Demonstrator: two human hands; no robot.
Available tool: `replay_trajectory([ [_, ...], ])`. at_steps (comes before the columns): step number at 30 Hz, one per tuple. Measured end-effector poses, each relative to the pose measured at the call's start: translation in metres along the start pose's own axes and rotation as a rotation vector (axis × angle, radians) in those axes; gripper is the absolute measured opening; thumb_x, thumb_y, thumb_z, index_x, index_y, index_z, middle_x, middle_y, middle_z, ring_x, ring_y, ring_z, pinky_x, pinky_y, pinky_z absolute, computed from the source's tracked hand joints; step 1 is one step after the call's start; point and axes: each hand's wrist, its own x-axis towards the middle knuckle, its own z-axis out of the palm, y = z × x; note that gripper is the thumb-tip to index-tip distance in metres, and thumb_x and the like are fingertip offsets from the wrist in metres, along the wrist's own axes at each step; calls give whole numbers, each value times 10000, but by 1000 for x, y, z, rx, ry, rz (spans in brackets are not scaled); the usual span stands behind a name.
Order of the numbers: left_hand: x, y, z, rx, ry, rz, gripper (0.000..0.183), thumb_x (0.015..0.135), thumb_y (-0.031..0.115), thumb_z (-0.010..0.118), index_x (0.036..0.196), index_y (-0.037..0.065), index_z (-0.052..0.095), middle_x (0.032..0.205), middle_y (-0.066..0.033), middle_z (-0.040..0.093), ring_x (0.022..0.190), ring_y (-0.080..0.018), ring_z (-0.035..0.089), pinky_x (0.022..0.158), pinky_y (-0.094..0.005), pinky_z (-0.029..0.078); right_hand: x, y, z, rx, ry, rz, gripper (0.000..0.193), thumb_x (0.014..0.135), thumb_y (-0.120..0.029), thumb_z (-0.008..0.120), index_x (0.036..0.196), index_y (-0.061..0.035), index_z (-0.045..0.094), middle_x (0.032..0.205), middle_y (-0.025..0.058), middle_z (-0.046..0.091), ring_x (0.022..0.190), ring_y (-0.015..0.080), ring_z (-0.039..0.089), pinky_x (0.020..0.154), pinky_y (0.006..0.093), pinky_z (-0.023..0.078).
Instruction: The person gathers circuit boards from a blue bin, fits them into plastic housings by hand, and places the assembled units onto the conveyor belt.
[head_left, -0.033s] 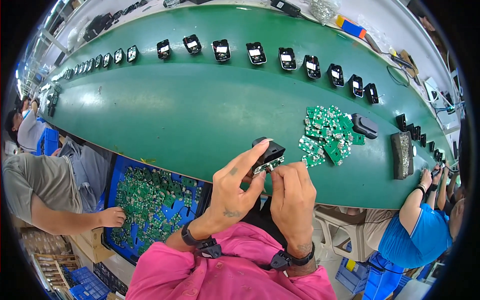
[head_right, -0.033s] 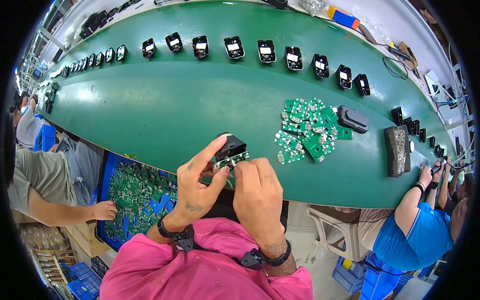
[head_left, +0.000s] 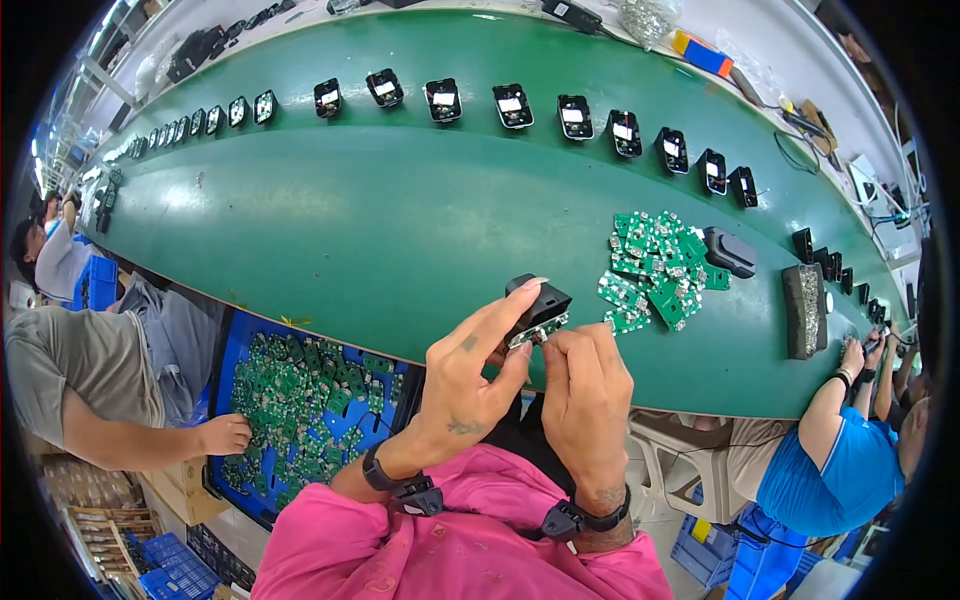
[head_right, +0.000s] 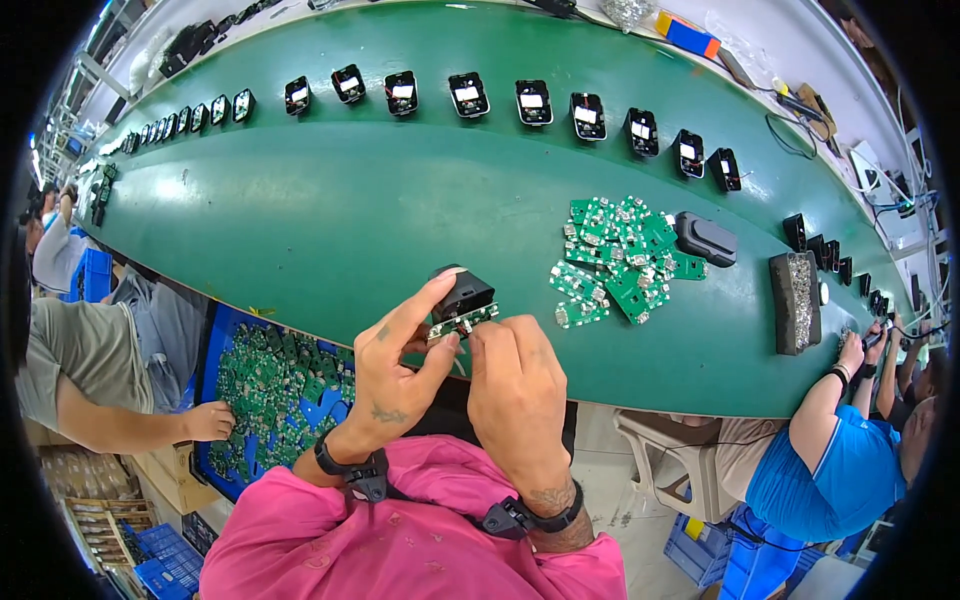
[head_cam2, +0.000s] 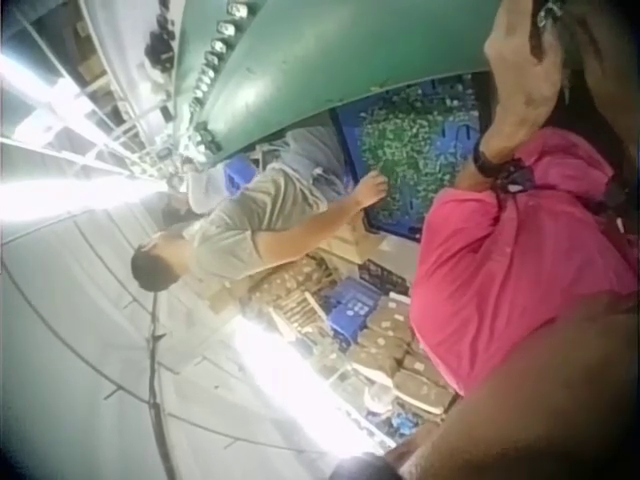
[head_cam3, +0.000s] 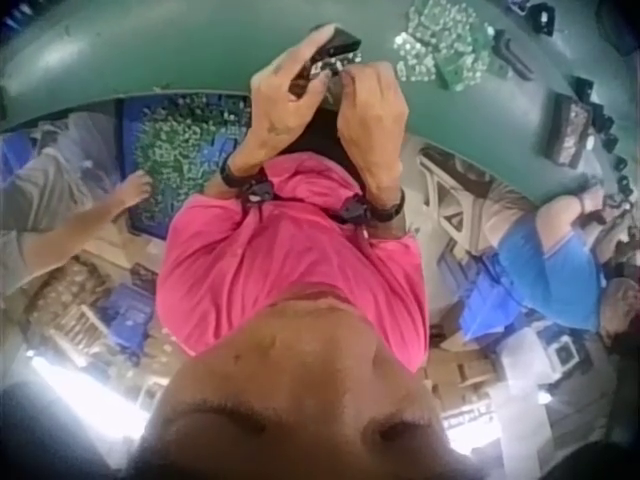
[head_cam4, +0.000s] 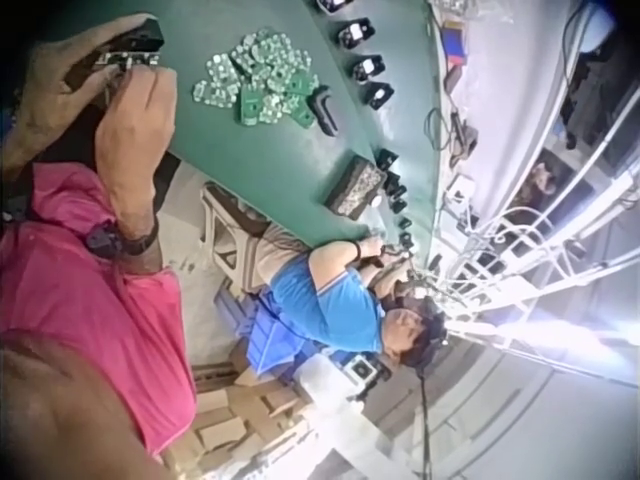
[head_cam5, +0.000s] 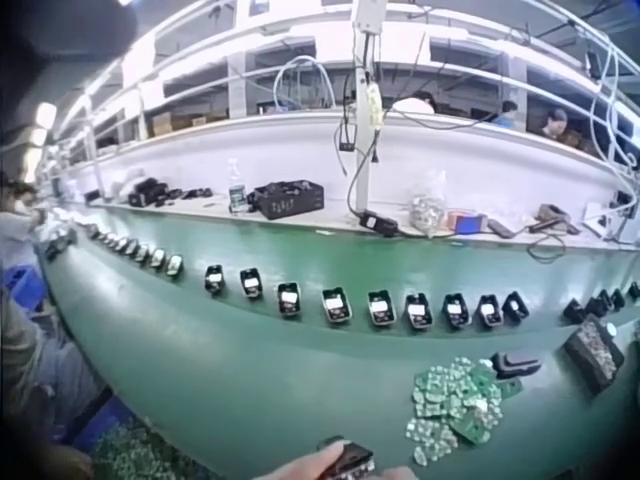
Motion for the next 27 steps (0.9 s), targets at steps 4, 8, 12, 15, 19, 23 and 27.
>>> replay_trajectory([
  [4, 2, -1, -1, 22, -21, 36, 593, 831, -77, 641, 1398, 85, 575, 1184, -182, 673, 825, -249, 698, 662, -320, 582, 2, 3, -7, -64, -59, -52, 86, 863, 24, 637, 937, 2, 602, 894, 143, 577, 795, 337, 595, 672, 431, 483],
  [8, 4, -4, -1, 182, -33, 129, 611, 805, -50, 651, 1392, 111, 587, 1136, -182, 679, 777, -318, 681, 651, -364, 560, 4, 2, -10, -134, -100, -62, 75, 857, 33, 645, 921, 13, 611, 891, 152, 590, 799, 355, 603, 679, 438, 480],
  [12, 6, -3, -2, 219, -85, 98, 625, 807, -5, 661, 1410, 129, 569, 1107, -174, 679, 757, -347, 672, 642, -390, 558, 4, 0, -12, -192, -140, -65, 73, 852, 39, 640, 916, 16, 613, 886, 149, 584, 801, 352, 596, 685, 440, 477],
  [15, 4, -5, -3, 318, -122, 127, 662, 809, 19, 660, 1445, 154, 532, 1099, -157, 674, 723, -340, 664, 626, -404, 561, 4, 0, -11, -229, -187, -55, 67, 848, 36, 642, 905, 17, 612, 875, 148, 574, 795, 349, 588, 686, 442, 473],
  [19, 4, -4, -3, 372, -128, 158, 694, 807, 25, 654, 1468, 175, 503, 1099, -148, 668, 702, -333, 660, 611, -412, 563, 3, 1, -9, -213, -191, -26, 53, 851, 21, 645, 888, 15, 607, 866, 149, 573, 779, 352, 586, 669, 442, 468],
  [23, 4, 0, -3, 378, -140, 129, 650, 772, -44, 677, 1395, 116, 581, 1138, -181, 693, 755, -328, 685, 645, -361, 568, 2, 8, -5, -167, -142, -81, 64, 836, 27, 619, 880, 3, 580, 836, 141, 516, 753, 334, 563, 642, 447, 463],
  [27, 1, -5, -2, 362, -131, 148, 654, 769, -44, 670, 1396, 119, 579, 1122, -178, 697, 746, -338, 687, 631, -366, 564, 2, 12, -3, -118, -137, -74, 59, 845, 27, 626, 884, 12, 584, 839, 148, 530, 755, 345, 573, 647, 450, 463],
])
